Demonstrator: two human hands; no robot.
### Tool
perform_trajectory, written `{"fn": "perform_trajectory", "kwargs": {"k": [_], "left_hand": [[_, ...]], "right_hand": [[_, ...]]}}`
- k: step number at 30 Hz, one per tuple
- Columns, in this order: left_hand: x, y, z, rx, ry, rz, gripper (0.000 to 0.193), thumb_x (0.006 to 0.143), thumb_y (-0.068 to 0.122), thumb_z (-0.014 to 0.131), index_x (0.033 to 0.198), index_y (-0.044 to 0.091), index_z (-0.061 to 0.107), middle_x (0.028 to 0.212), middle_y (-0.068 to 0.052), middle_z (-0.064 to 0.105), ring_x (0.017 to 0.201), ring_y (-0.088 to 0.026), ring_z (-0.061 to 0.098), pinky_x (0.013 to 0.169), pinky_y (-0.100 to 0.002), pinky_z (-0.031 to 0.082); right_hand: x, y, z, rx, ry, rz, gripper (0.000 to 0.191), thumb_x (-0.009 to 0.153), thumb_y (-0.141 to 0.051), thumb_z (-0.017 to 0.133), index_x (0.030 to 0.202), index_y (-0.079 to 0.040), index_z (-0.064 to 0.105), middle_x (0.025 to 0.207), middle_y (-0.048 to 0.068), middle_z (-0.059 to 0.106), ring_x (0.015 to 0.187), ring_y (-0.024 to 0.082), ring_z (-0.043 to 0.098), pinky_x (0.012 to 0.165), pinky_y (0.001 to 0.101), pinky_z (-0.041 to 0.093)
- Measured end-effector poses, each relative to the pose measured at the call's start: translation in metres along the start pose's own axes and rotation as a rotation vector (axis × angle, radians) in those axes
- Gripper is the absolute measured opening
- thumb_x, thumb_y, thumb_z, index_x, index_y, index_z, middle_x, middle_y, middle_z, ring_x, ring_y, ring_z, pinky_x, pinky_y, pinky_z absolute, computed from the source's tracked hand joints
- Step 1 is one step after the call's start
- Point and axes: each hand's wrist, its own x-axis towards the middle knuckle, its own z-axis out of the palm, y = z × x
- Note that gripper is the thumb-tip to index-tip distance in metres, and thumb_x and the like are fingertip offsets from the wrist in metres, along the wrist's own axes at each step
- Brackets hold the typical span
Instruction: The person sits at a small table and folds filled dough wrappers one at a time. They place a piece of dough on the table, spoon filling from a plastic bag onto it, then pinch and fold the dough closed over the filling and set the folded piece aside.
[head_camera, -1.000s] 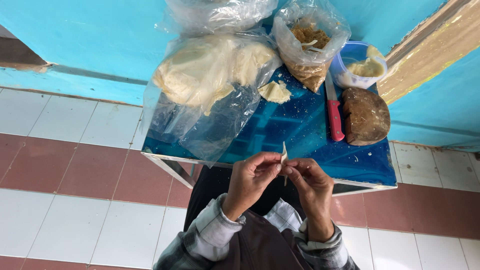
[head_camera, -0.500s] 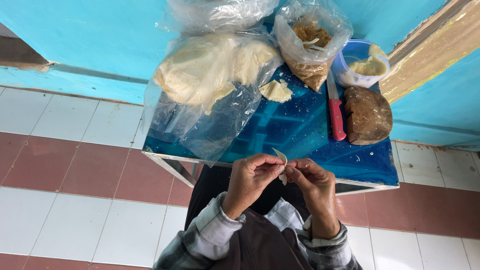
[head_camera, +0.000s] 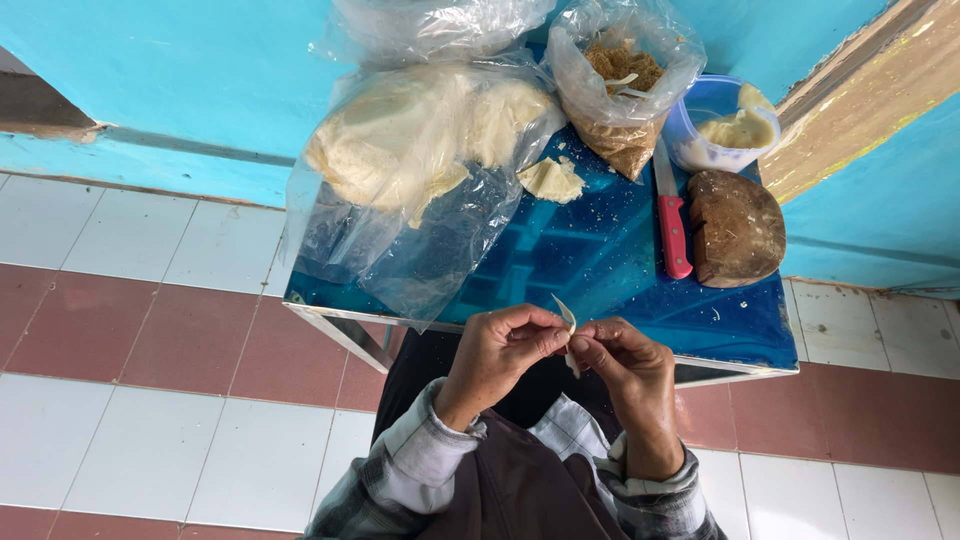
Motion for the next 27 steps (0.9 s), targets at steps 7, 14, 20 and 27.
{"fn": "perform_trajectory", "kwargs": {"k": [7,14,20,27], "left_hand": [[0.001,0.007,0.002,0.15,0.008,0.097,0.009,0.095,0.007,0.073,0.1,0.0,0.073,0.103,-0.007,0.076,0.092,-0.012,0.076,0.078,-0.026,0.066],[0.001,0.017,0.003,0.229,-0.05,0.135,0.007,0.095,0.003,0.072,0.101,0.0,0.074,0.098,-0.005,0.074,0.083,-0.011,0.075,0.072,-0.023,0.067],[-0.001,0.024,0.002,0.208,-0.057,0.135,0.005,0.095,0.003,0.072,0.098,0.0,0.074,0.096,-0.006,0.074,0.08,-0.01,0.075,0.07,-0.023,0.064],[0.005,0.033,0.002,0.504,0.07,0.384,0.012,0.095,0.021,0.077,0.1,0.01,0.077,0.099,-0.004,0.074,0.094,-0.015,0.073,0.083,-0.028,0.06]], "right_hand": [[0.004,0.005,-0.008,-0.047,-0.008,0.073,0.015,0.086,-0.001,0.077,0.1,0.002,0.075,0.088,0.009,0.075,0.075,0.012,0.069,0.067,0.0252,0.056],[0.004,-0.002,-0.01,-0.074,-0.046,0.032,0.01,0.088,-0.001,0.076,0.098,0.002,0.075,0.093,0.008,0.074,0.079,0.012,0.07,0.067,0.0245,0.056],[0.001,-0.015,-0.003,-0.183,-0.103,-0.068,0.015,0.086,0.0,0.078,0.101,0.003,0.073,0.098,0.008,0.073,0.086,0.012,0.07,0.072,0.0249,0.057],[0.005,0.001,-0.008,0.035,-0.096,0.075,0.018,0.089,0.002,0.075,0.107,0.002,0.071,0.098,0.01,0.075,0.085,0.015,0.072,0.072,0.0291,0.059]]}}
